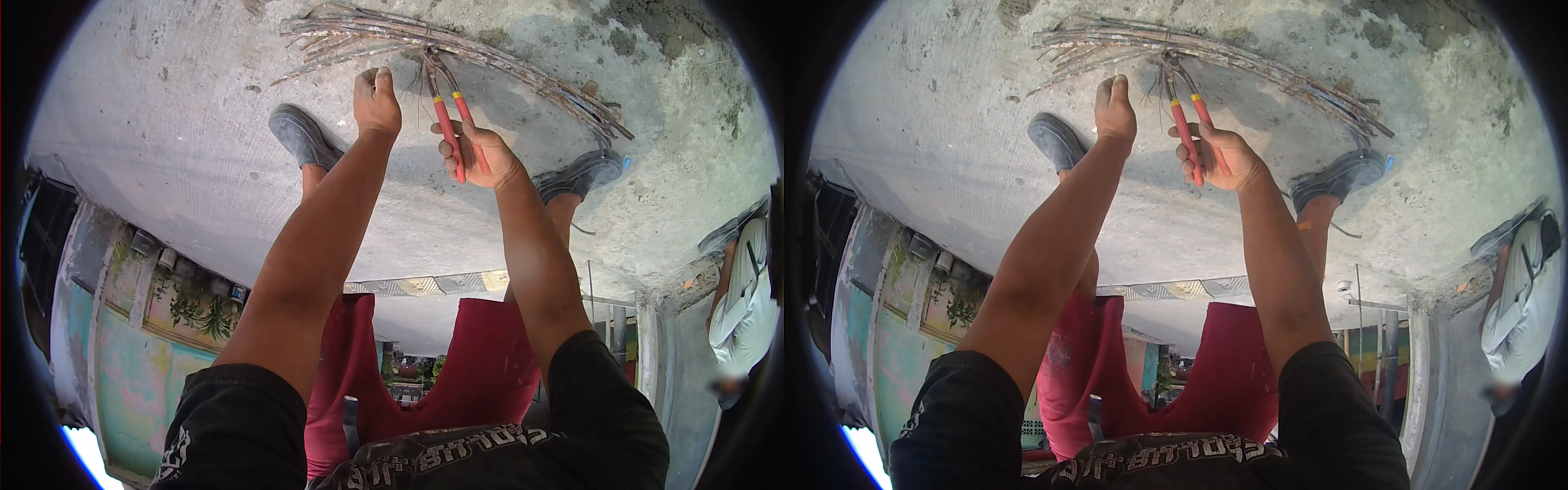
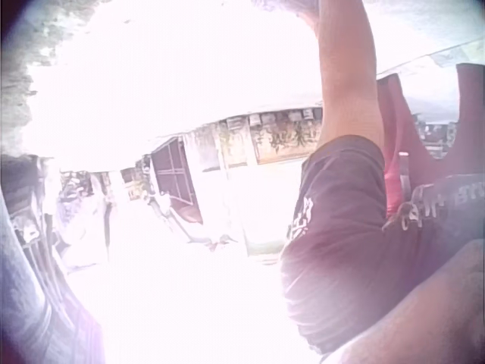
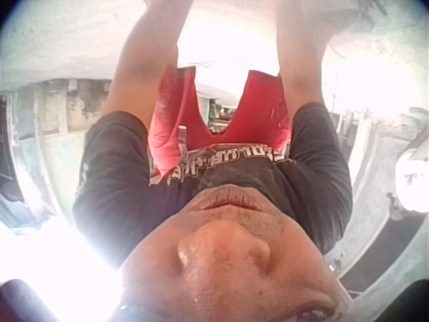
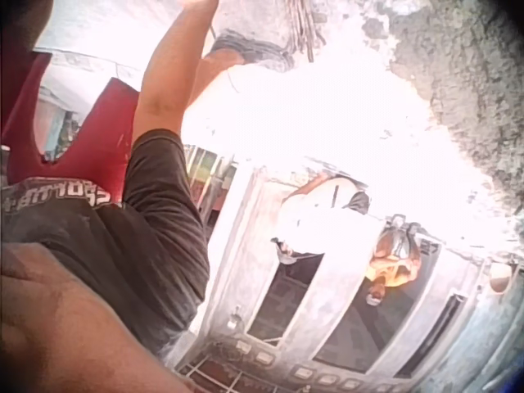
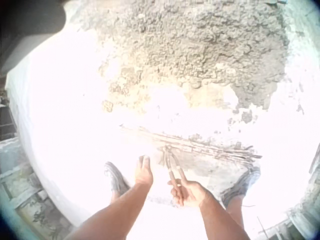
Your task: Using bolt cutters and an angle grinder to cut and bend metal reinforcement rods at a construction site.
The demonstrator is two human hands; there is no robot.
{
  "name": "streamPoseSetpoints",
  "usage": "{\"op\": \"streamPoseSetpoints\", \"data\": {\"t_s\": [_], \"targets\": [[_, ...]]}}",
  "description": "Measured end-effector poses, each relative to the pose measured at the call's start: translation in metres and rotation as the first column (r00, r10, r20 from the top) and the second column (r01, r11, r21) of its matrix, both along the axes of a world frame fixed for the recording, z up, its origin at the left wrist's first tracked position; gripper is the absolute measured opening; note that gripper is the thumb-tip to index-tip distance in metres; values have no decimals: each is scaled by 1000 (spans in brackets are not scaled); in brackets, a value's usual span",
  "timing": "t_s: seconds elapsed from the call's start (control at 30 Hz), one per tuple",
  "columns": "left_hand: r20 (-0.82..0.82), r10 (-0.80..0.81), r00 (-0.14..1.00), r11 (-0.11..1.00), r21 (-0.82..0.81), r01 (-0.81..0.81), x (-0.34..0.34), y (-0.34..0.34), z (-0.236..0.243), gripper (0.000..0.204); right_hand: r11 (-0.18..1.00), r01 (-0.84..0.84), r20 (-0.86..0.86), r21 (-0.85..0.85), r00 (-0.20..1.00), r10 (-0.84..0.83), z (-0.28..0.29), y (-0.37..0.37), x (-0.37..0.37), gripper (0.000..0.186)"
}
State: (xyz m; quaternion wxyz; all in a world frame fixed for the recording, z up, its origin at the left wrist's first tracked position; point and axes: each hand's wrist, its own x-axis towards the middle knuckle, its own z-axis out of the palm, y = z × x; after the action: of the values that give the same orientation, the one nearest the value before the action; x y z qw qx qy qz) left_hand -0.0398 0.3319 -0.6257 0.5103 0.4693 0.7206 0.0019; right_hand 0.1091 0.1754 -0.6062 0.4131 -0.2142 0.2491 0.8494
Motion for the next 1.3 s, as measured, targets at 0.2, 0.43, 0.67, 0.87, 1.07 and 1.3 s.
{"op": "streamPoseSetpoints", "data": {"t_s": [0.2,0.43,0.67,0.87,1.07,1.3], "targets": [[434,752,495,480,-876,39,-11,17,-1,96,926,325,-65,-191,937,-343,15,12,-44,65],[429,823,371,445,-894,46,3,-7,5,100,871,455,-155,-184,862,-482,16,12,-53,67],[522,679,516,595,-803,29,21,-22,15,94,914,371,-151,-164,906,-395,15,7,-28,61],[238,675,699,599,-729,-331,29,-28,32,24,851,-424,472,-309,709,524,59,62,9,46],[316,335,888,790,-607,-82,14,-15,25,38,875,-381,394,-298,786,476,50,54,-1,39],[215,242,946,721,-692,-28,23,9,47,45,959,-63,130,-277,986,102,36,36,-13,33]]}}
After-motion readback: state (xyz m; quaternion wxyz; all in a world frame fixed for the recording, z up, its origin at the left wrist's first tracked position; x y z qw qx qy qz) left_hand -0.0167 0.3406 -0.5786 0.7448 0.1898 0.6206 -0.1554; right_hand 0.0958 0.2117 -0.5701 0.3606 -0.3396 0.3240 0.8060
